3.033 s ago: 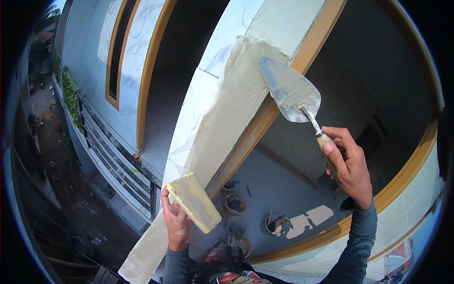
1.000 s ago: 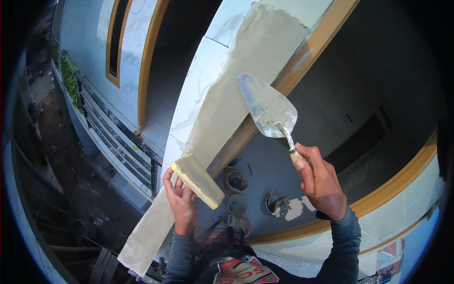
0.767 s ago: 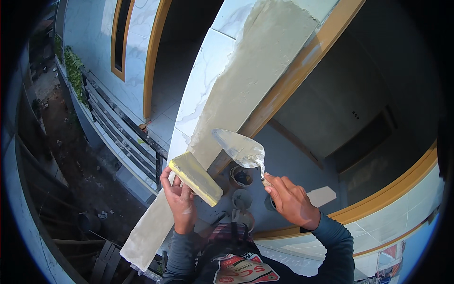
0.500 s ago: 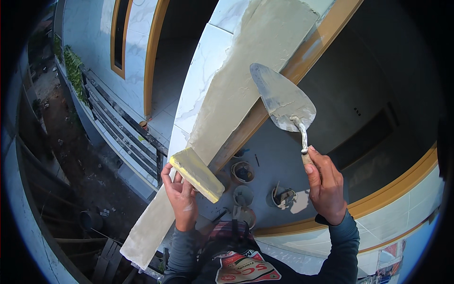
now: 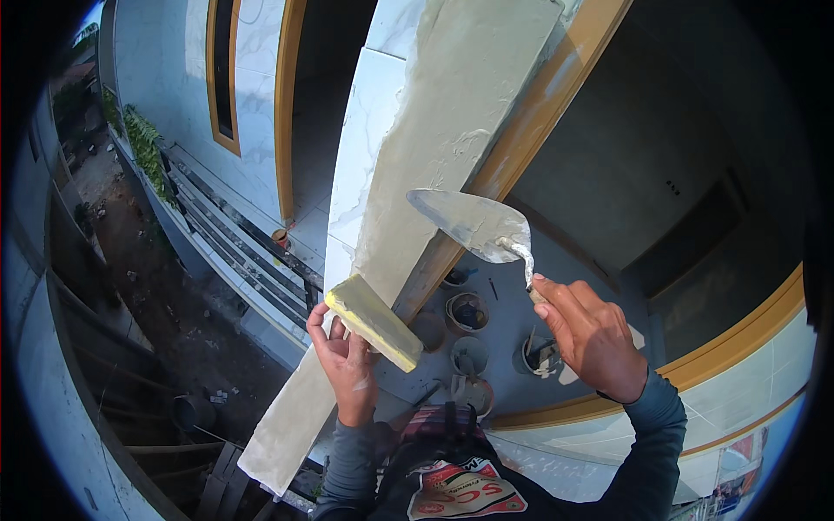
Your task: The person smooths and shapes the plastered corner of a wall using a float and a trowel.
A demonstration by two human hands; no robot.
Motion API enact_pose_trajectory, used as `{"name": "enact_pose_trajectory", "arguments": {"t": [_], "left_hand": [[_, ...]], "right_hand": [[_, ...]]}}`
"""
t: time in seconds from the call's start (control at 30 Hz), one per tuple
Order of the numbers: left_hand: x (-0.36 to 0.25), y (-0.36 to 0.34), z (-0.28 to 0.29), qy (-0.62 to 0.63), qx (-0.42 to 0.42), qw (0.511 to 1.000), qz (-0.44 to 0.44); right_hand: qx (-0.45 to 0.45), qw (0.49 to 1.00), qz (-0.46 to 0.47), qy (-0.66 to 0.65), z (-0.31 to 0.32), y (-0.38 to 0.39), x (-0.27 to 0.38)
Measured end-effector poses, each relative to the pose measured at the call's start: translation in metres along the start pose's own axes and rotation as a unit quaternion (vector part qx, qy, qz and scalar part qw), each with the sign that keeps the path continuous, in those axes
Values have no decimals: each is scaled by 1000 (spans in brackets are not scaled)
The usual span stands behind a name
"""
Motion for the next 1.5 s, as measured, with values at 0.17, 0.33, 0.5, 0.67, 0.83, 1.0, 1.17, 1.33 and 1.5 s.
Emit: {"name": "enact_pose_trajectory", "arguments": {"t": [0.17, 0.33, 0.5, 0.67, 0.83, 1.0, 1.17, 1.33, 1.5], "left_hand": [[-2, -6, -11, -27, 4, 998, -50], [-19, -21, -29, -123, 39, 980, -151], [-55, -43, -75, -258, 71, 910, -318], [-79, -70, -120, -366, 94, 815, -438], [-88, -84, -150, -444, 108, 737, -498], [-83, -88, -159, -495, 78, 706, -500], [-91, -93, -152, -494, 35, 732, -468], [-88, -94, -144, -521, 22, 728, -445], [-71, -94, -88, -588, -12, 731, -347]], "right_hand": [[-187, 980, 37, -55, 53, -36, -1], [-200, 949, -81, -232, 54, -19, -20], [-141, 748, -65, -645, -50, -2, -54], [-50, 602, 26, -797, -131, -1, -46], [11, 504, 67, -861, -180, 1, -36], [41, 467, 82, -879, -204, 6, -43], [68, 474, 69, -875, -208, 14, -46], [113, 523, 111, -838, -218, 5, -36], [96, 493, 81, -861, -216, -13, -11]]}}
Point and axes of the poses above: each hand's wrist, its own y-axis away from the middle knuckle, its own z-axis out of the back of the hand, x = y × z, the point moved 4 cm from there along -y, towards the middle knuckle, and after that the axes turned 9 degrees about -z, right-handed, at the moved point
